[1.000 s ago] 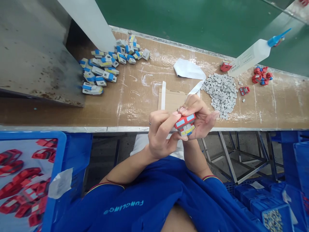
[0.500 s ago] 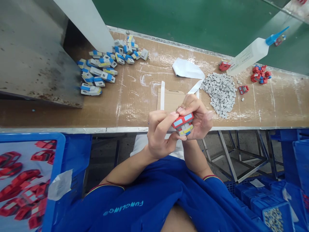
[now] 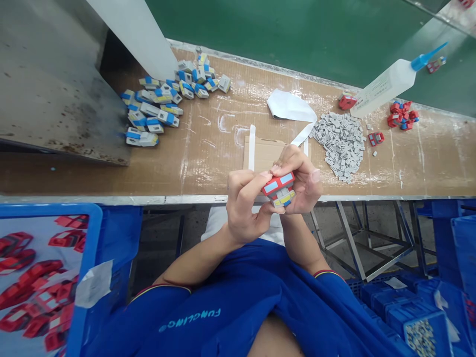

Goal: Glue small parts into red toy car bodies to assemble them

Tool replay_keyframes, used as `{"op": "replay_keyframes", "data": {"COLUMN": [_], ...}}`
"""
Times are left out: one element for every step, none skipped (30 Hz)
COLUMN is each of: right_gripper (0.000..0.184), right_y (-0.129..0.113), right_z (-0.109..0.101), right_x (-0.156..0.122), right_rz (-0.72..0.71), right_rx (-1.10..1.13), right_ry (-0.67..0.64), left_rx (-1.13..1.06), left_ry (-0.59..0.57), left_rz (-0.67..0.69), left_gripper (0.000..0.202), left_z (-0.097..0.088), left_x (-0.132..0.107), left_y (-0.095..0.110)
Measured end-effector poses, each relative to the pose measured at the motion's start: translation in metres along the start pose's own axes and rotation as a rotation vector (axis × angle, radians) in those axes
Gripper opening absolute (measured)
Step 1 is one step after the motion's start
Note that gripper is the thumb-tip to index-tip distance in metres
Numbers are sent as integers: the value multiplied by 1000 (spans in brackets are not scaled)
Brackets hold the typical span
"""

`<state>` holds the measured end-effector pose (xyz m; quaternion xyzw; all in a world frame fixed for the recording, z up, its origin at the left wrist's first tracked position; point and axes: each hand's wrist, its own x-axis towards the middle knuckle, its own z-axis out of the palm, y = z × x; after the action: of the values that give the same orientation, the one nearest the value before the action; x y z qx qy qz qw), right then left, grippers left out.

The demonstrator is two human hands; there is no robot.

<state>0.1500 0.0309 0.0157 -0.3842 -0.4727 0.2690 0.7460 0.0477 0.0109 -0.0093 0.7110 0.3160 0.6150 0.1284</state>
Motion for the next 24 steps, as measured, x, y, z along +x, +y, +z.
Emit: {"op": "replay_keyframes", "data": {"right_gripper": [54, 54, 54, 53, 53, 53, 54, 56, 58, 60, 62, 62, 62, 62, 62, 62, 62, 63, 63, 63, 63, 62, 62, 62], "right_y": [0, 1, 1, 1, 2, 2, 2, 2, 2, 1, 1, 1, 1, 1, 1, 1, 2, 2, 2, 2, 3, 3, 4, 5], "right_z": [0, 0, 0, 0, 0, 0, 1, 1, 2, 2, 2, 2, 2, 2, 1, 1, 0, 0, 0, -1, -1, -2, -2, -2], "right_x": [0, -1, -1, -1, -1, -1, -1, -1, -1, -1, -1, 0, 0, 0, 1, 1, 1, 2, 2, 1, 1, 1, 0, 0], "right_rz": [13, 25, 31, 32, 32, 31, 35, 44, 57, 70, 80, 88, 89, 86, 81, 76, 69, 64, 57, 46, 28, 8, -10, -23], "right_rx": [-2, 0, 6, 16, 23, 24, 13, -8, -34, -60, -80, -93, -98, -99, -102, -106, -110, -112, -106, -91, -71, -55, -49, -54], "right_ry": [-6, -15, -24, -27, -24, -16, -8, -2, 0, -4, -10, -18, -29, -37, -41, -41, -39, -39, -43, -49, -56, -61, -62, -55], "left_rx": [-1, 0, 4, 8, 8, 6, 3, 0, 0, 0, -1, -3, -5, -3, 6, 21, 40, 56, 63, 60, 50, 36, 25, 20], "left_ry": [-1, -3, -4, -3, 1, 4, 7, 7, 4, 0, -5, -11, -15, -17, -19, -18, -17, -18, -17, -15, -9, -4, -3, -2], "left_rz": [1, 3, 4, 5, 9, 11, 11, 5, -3, -13, -21, -28, -29, -26, -21, -16, -15, -18, -16, -13, -7, 0, 6, 12], "left_gripper": [45, 45, 45, 45, 45, 45, 45, 44, 44, 43, 43, 43, 43, 44, 44, 45, 44, 44, 43, 43, 43, 43, 43, 43], "left_z": [0, 0, 0, 0, 0, 0, -1, -1, -1, -2, -2, -2, -3, -3, -3, -3, -3, -3, -2, -2, -2, -2, -2, -2], "left_x": [0, 0, 0, 0, 0, 0, 0, 0, -1, -1, -1, -1, -1, -1, -1, -1, -1, 0, 0, 0, 0, 0, 0, 0], "left_y": [0, -1, -1, -1, -1, -1, 0, 0, 0, 1, 1, 1, 1, 1, 1, 0, 0, 0, 0, 0, -1, -1, -1, -2]}}
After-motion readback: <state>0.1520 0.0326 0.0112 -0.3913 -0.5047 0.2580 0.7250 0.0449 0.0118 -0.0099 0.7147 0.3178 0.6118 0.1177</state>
